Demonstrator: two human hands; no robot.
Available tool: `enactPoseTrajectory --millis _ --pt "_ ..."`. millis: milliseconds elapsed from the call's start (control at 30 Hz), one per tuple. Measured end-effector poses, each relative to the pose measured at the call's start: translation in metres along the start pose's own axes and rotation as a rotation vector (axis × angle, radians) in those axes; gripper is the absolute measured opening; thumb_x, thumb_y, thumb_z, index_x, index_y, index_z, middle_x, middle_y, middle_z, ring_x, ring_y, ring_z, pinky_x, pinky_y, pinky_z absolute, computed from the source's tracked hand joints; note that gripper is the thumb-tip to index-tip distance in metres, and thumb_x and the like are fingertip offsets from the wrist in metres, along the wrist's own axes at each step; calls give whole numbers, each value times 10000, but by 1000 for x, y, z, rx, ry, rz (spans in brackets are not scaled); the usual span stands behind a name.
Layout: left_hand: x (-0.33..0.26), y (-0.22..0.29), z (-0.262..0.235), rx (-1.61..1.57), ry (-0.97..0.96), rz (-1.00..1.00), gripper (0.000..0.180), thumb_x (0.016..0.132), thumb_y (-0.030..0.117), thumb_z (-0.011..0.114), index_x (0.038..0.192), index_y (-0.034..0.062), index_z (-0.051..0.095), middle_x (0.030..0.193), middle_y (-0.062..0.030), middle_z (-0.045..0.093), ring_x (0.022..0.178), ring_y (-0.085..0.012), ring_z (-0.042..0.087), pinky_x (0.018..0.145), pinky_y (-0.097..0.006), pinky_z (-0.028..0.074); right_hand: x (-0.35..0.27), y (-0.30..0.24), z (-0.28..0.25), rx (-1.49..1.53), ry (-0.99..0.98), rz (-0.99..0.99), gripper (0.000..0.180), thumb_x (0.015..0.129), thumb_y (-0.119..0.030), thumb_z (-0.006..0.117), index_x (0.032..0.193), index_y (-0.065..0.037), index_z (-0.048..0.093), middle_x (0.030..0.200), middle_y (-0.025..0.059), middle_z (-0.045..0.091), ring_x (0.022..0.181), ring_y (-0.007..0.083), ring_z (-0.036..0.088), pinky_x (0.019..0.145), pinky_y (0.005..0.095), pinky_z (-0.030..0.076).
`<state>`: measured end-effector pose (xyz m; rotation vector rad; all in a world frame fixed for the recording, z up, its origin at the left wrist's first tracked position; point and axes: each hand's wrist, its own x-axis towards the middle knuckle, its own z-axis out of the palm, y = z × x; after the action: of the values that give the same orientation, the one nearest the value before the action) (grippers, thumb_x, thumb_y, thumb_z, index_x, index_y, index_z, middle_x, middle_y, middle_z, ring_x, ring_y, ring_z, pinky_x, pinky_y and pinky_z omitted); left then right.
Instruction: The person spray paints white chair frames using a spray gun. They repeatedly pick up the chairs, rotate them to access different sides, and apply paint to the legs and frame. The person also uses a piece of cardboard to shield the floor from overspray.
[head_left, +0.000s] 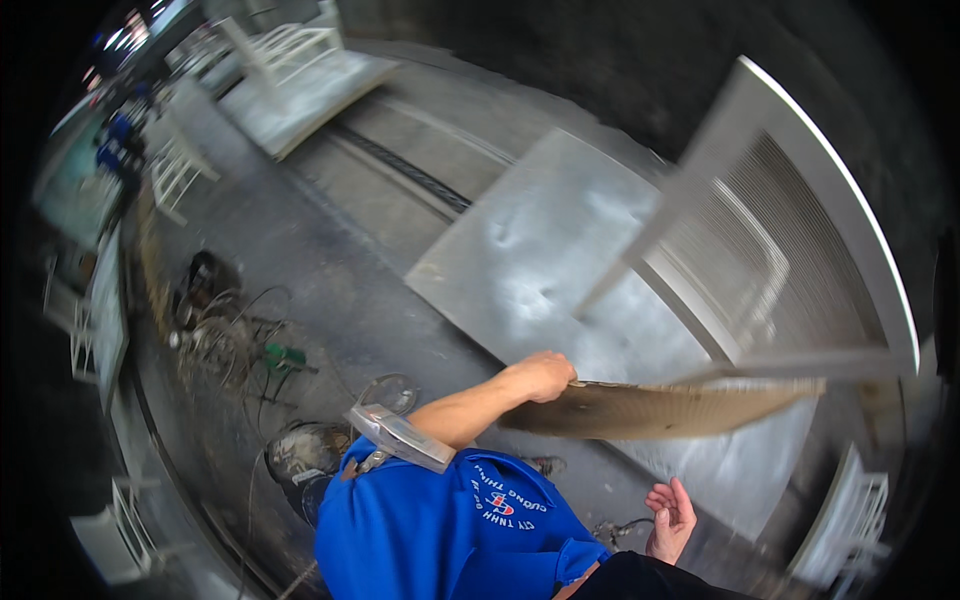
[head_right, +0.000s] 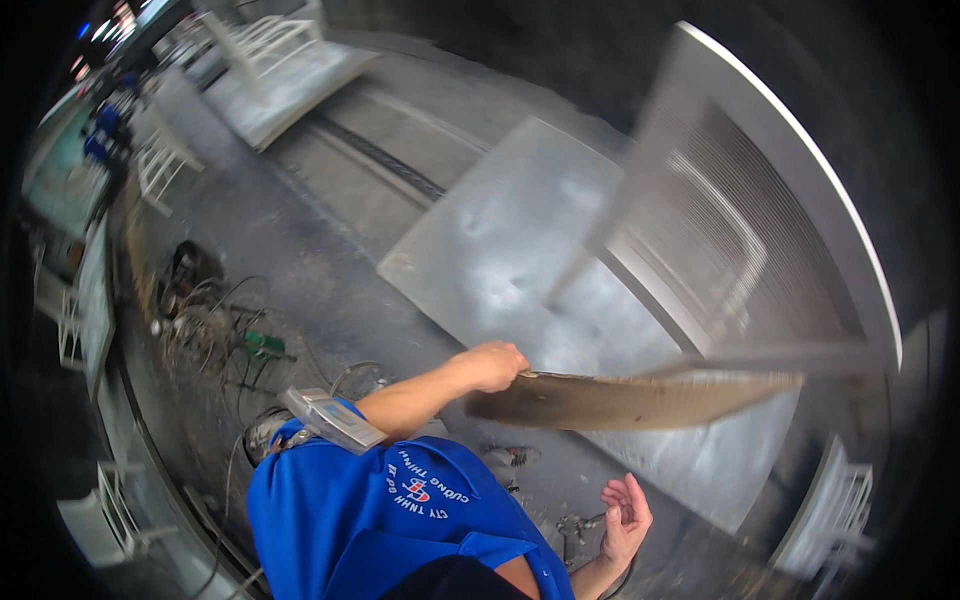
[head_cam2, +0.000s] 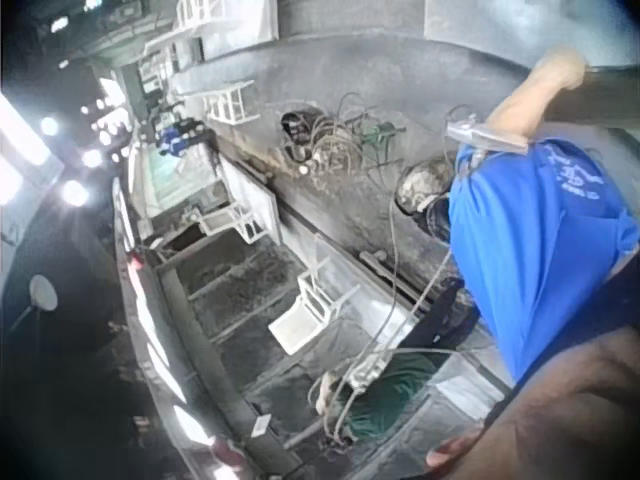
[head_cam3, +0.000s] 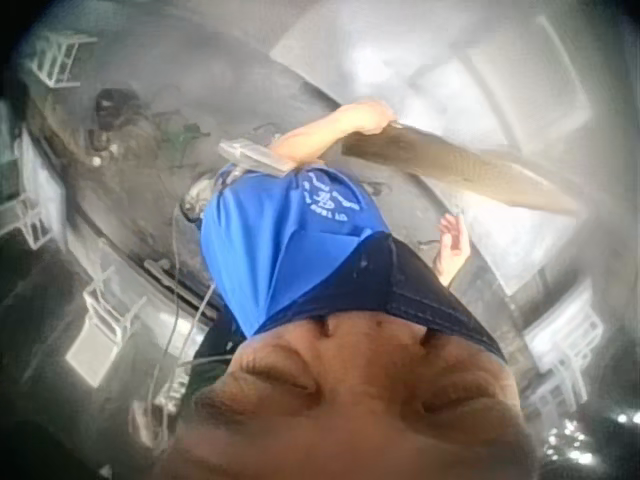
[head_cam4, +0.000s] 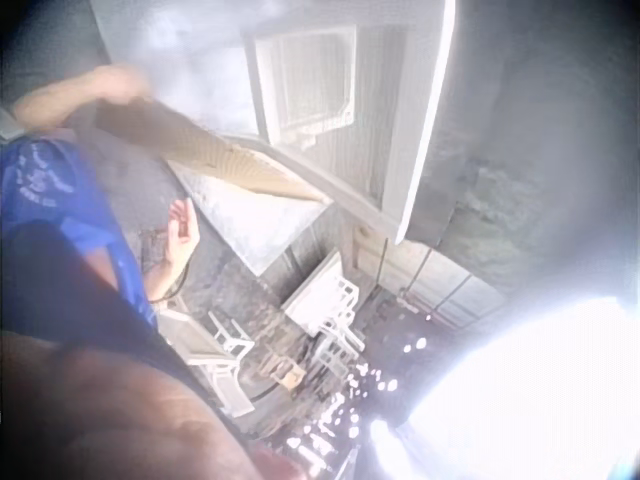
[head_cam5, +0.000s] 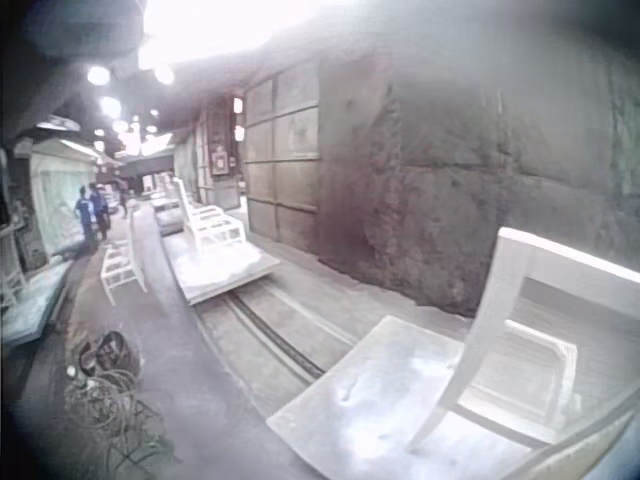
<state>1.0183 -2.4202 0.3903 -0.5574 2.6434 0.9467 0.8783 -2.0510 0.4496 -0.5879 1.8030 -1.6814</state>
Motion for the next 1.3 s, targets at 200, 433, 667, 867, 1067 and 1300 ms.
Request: enactPoseTrajectory --millis 200,433,667,867,1067,1300 --pt "-175 -130 -91 83 615 -128 351 817 0 587 1061 154 786 999 -102 762 982 -328 700 849 -428 550 70 -19 115 -55 -270 -87 806 862 -396 857 1439 68 538 1188 193 695 932 225 716 826 355 596" --pt "-348 -196 -147 285 1192 -93 170 797 91 694 950 115 762 912 -30 729 913 -241 672 856 -370 513 126 -42 247 110 -688 -120 802 854 -350 865 1450 61 521 1198 238 675 797 243 730 641 368 630" --pt "-429 -223 -208 433 1410 -144 156 811 79 675 935 133 754 872 -14 714 872 -230 683 843 -375 519 174 -51 357 452 -988 -229 821 881 -417 805 1472 61 493 1215 262 667 885 312 725 769 438 618" --pt "-451 -282 -291 510 1399 -164 189 772 29 701 940 91 763 887 -60 744 883 -267 710 848 -392 528 198 -63 447 422 -1199 -241 783 827 -474 825 1336 87 628 1106 309 715 946 395 733 850 481 596" --pt "-466 -336 -376 559 1360 -222 187 757 42 732 937 78 770 875 -73 745 885 -282 715 852 -393 536 270 -72 554 366 -1492 -173 866 781 -372 904 1421 96 554 1197 302 702 1074 362 722 934 421 575" --pt "-495 -394 -402 555 1467 -402 206 715 -17 716 916 21 742 844 -108 726 846 -304 711 824 -378 540 325 -61 648 263 -1546 -148 877 791 -337 911 1472 55 522 1240 261 701 1093 312 713 941 409 565"
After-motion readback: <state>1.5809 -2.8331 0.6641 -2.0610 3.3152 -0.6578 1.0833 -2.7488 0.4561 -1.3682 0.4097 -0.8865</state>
